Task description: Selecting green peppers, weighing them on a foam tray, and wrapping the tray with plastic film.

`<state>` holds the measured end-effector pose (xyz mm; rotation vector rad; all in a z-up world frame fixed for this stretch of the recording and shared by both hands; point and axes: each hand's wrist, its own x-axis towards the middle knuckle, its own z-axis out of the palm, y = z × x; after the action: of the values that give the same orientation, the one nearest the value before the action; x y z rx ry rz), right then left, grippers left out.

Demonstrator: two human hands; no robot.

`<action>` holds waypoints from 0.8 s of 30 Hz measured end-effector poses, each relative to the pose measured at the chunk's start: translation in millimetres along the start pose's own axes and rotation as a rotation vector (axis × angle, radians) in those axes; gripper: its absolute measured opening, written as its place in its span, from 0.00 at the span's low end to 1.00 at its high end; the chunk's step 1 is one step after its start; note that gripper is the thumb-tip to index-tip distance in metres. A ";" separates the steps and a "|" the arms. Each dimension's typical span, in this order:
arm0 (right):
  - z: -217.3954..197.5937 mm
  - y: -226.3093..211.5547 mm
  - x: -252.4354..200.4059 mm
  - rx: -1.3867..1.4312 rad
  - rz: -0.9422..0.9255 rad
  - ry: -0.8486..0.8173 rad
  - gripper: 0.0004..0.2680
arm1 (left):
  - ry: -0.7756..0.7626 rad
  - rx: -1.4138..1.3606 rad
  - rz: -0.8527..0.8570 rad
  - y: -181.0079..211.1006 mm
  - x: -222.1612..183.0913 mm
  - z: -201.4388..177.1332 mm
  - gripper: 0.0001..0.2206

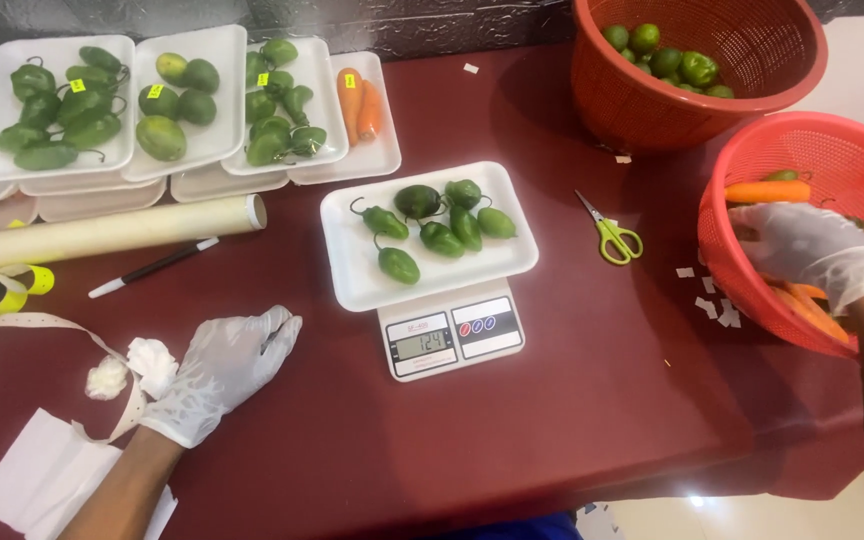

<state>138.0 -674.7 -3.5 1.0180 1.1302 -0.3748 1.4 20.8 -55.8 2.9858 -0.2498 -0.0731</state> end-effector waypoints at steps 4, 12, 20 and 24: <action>-28.6 14.3 -12.6 1.595 0.787 -0.132 0.08 | 0.003 0.011 0.003 -0.7 0.5 1.0 0.17; -107.3 56.4 -65.4 2.853 1.404 0.187 0.05 | 0.040 0.010 0.032 -2.1 0.5 2.8 0.16; -53.6 45.7 -61.3 2.006 1.231 0.419 0.12 | 0.005 0.007 0.006 0.4 -0.6 -1.2 0.16; -25.6 39.8 -54.9 2.023 1.174 0.490 0.14 | 0.005 0.016 0.011 -1.6 -0.4 1.3 0.17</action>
<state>128.2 -645.3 62.0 3.3787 -0.0705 -0.1760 1.1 22.2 -57.3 2.9995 -0.2675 -0.0632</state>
